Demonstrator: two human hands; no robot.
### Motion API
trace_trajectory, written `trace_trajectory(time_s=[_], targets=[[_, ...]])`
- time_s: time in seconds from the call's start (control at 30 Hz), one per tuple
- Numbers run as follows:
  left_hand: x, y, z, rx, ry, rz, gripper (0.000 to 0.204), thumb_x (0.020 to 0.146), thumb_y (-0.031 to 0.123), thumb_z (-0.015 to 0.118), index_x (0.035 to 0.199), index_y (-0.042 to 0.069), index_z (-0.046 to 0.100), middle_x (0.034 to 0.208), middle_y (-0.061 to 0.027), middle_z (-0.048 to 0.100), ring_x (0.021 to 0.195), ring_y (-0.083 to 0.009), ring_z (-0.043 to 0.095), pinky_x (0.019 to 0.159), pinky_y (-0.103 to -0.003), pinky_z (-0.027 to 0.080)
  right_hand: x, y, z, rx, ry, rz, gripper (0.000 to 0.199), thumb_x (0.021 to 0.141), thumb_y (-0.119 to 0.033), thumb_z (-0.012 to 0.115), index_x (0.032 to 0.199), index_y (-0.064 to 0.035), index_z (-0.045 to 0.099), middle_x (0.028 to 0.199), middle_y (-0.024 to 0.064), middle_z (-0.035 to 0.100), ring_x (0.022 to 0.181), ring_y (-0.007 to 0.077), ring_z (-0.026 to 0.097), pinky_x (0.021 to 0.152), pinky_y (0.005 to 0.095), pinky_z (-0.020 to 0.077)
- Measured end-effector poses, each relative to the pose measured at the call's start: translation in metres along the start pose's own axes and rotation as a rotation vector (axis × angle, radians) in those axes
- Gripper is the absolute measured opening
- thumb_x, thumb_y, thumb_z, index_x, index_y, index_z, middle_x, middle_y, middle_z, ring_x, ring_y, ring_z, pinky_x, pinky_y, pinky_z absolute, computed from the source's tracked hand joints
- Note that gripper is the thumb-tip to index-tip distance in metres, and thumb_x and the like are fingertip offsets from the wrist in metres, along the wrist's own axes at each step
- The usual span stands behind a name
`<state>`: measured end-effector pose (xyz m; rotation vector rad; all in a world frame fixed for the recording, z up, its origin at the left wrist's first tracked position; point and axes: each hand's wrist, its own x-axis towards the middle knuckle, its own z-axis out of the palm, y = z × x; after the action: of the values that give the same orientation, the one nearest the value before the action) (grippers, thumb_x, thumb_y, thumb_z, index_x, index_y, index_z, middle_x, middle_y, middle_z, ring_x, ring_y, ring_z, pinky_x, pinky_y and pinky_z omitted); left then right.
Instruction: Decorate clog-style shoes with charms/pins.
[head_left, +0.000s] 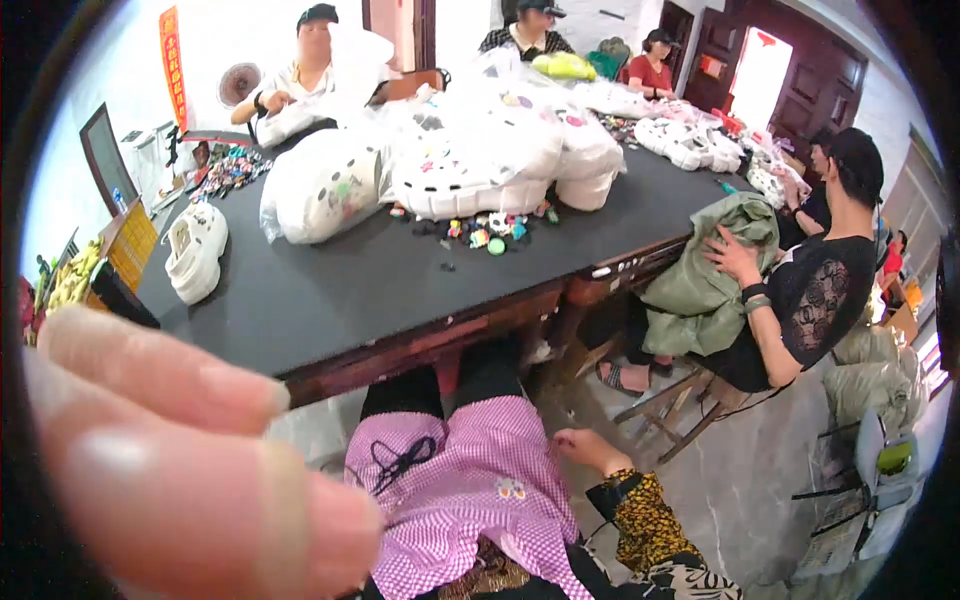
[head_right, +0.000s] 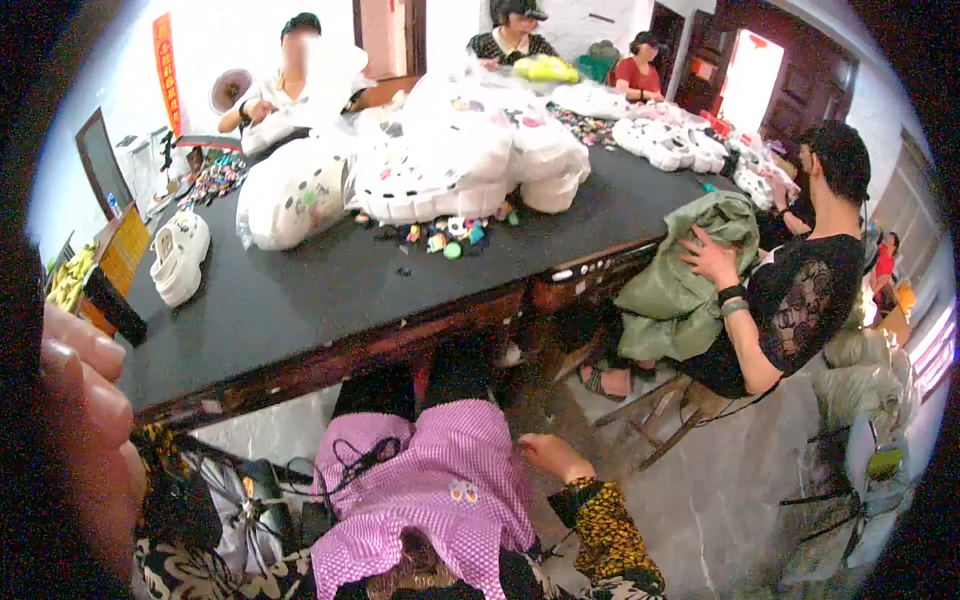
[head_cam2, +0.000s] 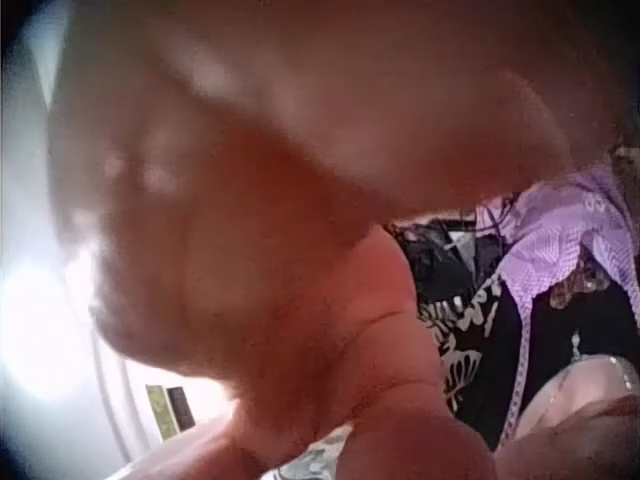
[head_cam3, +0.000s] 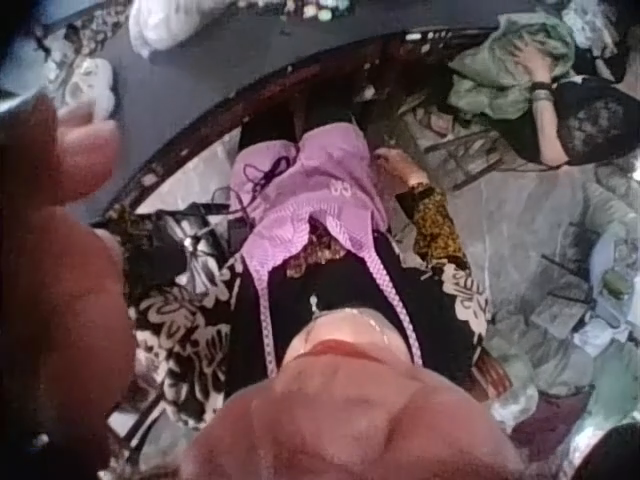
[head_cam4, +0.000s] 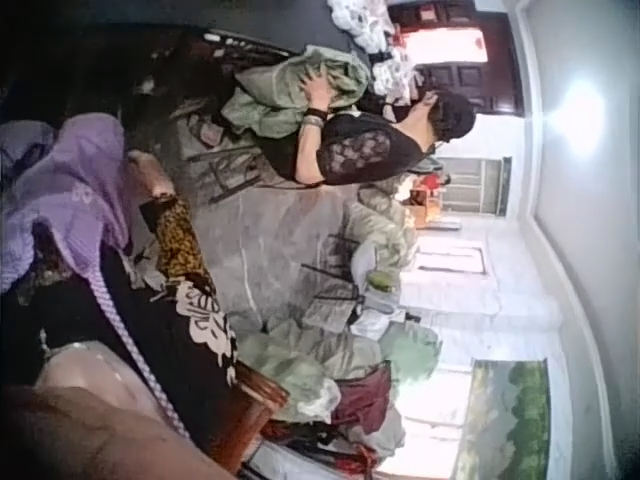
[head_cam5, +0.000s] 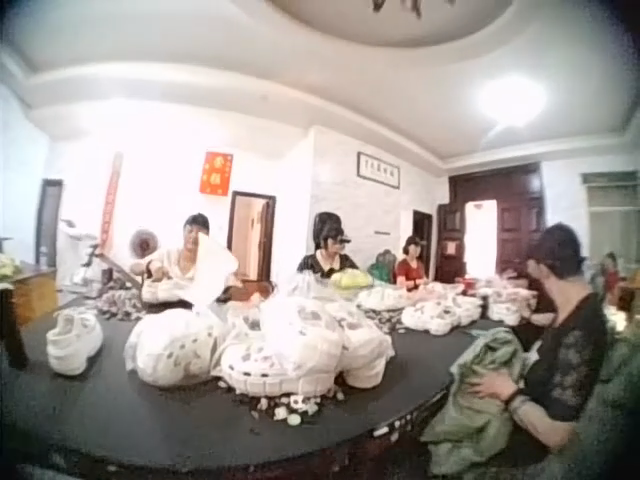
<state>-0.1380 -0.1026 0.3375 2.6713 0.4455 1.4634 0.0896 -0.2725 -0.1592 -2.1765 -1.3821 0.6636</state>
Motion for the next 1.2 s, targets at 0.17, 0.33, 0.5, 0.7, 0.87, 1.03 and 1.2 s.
trace_trajectory(time_s=[0.17, 0.33, 0.5, 0.7, 0.87, 1.03, 1.2], targets=[[0.025, -0.007, -0.003, 0.155, 0.026, -0.017, 0.061, 0.086, 0.051, 0.058, 0.111, -0.005, 0.055, 0.090, -0.0136, 0.057, 0.077, -0.0219, 0.053, 0.072, -0.034, 0.043, 0.027, -0.052, -0.089, 0.150, 0.195, -0.030, 0.030, 0.089, -0.015, 0.060, 0.115, -0.0016, 0.060, 0.106, 0.0106, 0.068, 0.096, 0.0176, 0.064, 0.085, 0.0320, 0.0509], [0.048, -0.001, 0.016, 0.245, -0.065, -0.100, 0.060, 0.086, 0.050, 0.059, 0.110, -0.005, 0.055, 0.090, -0.0135, 0.057, 0.076, -0.0218, 0.053, 0.072, -0.034, 0.043, 0.040, -0.134, -0.204, 0.295, 0.395, -0.173, 0.022, 0.089, -0.005, 0.059, 0.109, 0.0026, 0.061, 0.098, 0.0047, 0.065, 0.088, 0.0109, 0.061, 0.079, 0.0261, 0.0497], [-0.006, -0.065, -0.014, 0.359, -0.197, -0.186, 0.058, 0.086, 0.049, 0.059, 0.109, -0.004, 0.056, 0.090, -0.0134, 0.056, 0.076, -0.0216, 0.053, 0.072, -0.034, 0.043, 0.040, -0.183, -0.281, 0.077, 0.552, -0.358, 0.020, 0.088, -0.004, 0.060, 0.107, 0.0035, 0.062, 0.098, 0.0074, 0.067, 0.090, 0.0123, 0.062, 0.082, 0.0260, 0.0496], [-0.054, -0.140, -0.035, -0.404, -0.275, 0.131, 0.040, 0.091, 0.023, 0.054, 0.116, -0.008, 0.053, 0.096, -0.0187, 0.061, 0.075, -0.0211, 0.059, 0.073, -0.033, 0.048, 0.036, -0.236, -0.334, -0.099, 0.626, -0.597, 0.018, 0.090, -0.003, 0.058, 0.107, 0.0030, 0.064, 0.099, 0.0074, 0.067, 0.090, 0.0137, 0.064, 0.080, 0.0255, 0.0497], [-0.032, -0.160, 0.044, -0.625, -0.248, 0.002, 0.045, 0.090, 0.009, 0.052, 0.130, -0.008, 0.044, 0.108, -0.0208, 0.061, 0.088, -0.0232, 0.062, 0.084, -0.034, 0.048, 0.028, -0.255, -0.371, -0.238, 0.737, -0.554, 0.018, 0.088, -0.002, 0.059, 0.105, 0.0024, 0.065, 0.097, 0.0068, 0.068, 0.088, 0.0133, 0.063, 0.079, 0.0259, 0.0492], [0.007, -0.175, 0.055, -0.565, -0.290, 0.010, 0.036, 0.082, -0.003, 0.058, 0.118, -0.006, 0.055, 0.101, -0.0152, 0.064, 0.084, -0.0196, 0.063, 0.079, -0.031, 0.048, 0.042, -0.293, -0.410, -0.278, 0.731, -0.671, 0.018, 0.089, -0.003, 0.059, 0.105, 0.0023, 0.065, 0.096, 0.0056, 0.067, 0.090, 0.0122, 0.062, 0.081, 0.0245, 0.0476], [0.047, -0.193, 0.087, -0.552, -0.349, 0.037, 0.036, 0.082, -0.003, 0.058, 0.118, -0.004, 0.056, 0.100, -0.0145, 0.063, 0.084, -0.0182, 0.062, 0.078, -0.030, 0.048, 0.071, -0.315, -0.471, -0.317, 0.651, -0.715, 0.023, 0.095, -0.011, 0.052, 0.109, 0.0033, 0.062, 0.104, 0.0097, 0.066, 0.098, 0.0159, 0.062, 0.087, 0.0285, 0.0482]])
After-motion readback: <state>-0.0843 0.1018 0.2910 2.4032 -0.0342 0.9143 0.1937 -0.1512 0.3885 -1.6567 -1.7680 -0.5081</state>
